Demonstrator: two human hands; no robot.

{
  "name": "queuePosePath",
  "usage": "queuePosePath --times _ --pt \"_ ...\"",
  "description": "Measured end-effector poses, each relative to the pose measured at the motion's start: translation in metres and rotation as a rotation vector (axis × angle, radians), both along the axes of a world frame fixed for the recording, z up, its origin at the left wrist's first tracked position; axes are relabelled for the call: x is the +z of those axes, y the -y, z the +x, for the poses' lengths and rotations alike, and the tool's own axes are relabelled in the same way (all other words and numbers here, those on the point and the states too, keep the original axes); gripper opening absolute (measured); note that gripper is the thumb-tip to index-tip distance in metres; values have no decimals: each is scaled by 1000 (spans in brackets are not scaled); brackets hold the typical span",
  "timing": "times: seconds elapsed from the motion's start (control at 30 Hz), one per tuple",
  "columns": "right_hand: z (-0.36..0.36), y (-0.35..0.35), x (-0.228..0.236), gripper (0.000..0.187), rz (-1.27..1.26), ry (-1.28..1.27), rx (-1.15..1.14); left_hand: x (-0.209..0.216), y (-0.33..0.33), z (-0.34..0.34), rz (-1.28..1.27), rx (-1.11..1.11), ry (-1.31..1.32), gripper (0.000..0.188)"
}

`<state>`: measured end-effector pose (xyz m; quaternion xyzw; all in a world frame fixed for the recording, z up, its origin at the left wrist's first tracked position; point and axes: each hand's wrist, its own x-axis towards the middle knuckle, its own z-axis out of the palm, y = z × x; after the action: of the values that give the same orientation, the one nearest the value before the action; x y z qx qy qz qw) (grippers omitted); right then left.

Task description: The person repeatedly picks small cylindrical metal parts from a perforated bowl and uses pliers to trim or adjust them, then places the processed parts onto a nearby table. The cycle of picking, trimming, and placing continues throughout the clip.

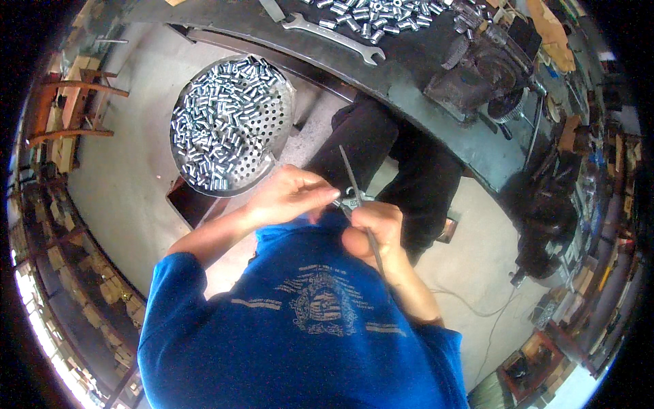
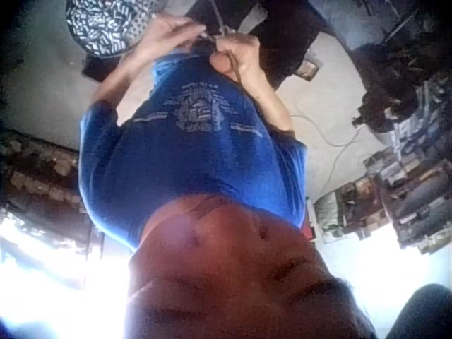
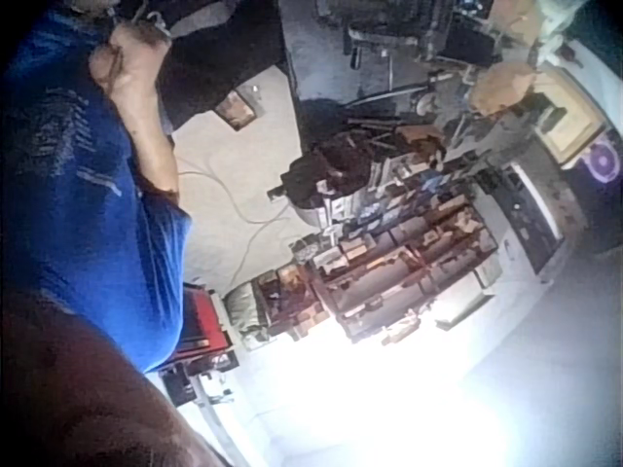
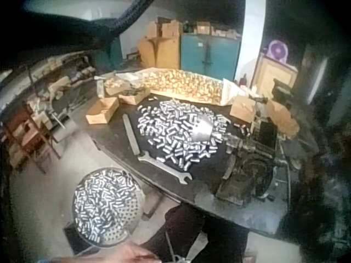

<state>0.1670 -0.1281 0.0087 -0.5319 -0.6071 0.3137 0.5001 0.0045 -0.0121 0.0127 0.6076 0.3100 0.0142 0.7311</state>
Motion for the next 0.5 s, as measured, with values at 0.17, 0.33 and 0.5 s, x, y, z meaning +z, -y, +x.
queuePosePath --times 0.17,0.33,0.5 --pt "-5 4 -26 34 -16 -165 1 3 5 7 -191 88 166 18" --pt "4 8 -15 46 -216 -306 13 2 1 11 -170 69 200 17" --pt "5 15 -2 33 -203 -231 -177 -9 -18 8 449 159 183 14"
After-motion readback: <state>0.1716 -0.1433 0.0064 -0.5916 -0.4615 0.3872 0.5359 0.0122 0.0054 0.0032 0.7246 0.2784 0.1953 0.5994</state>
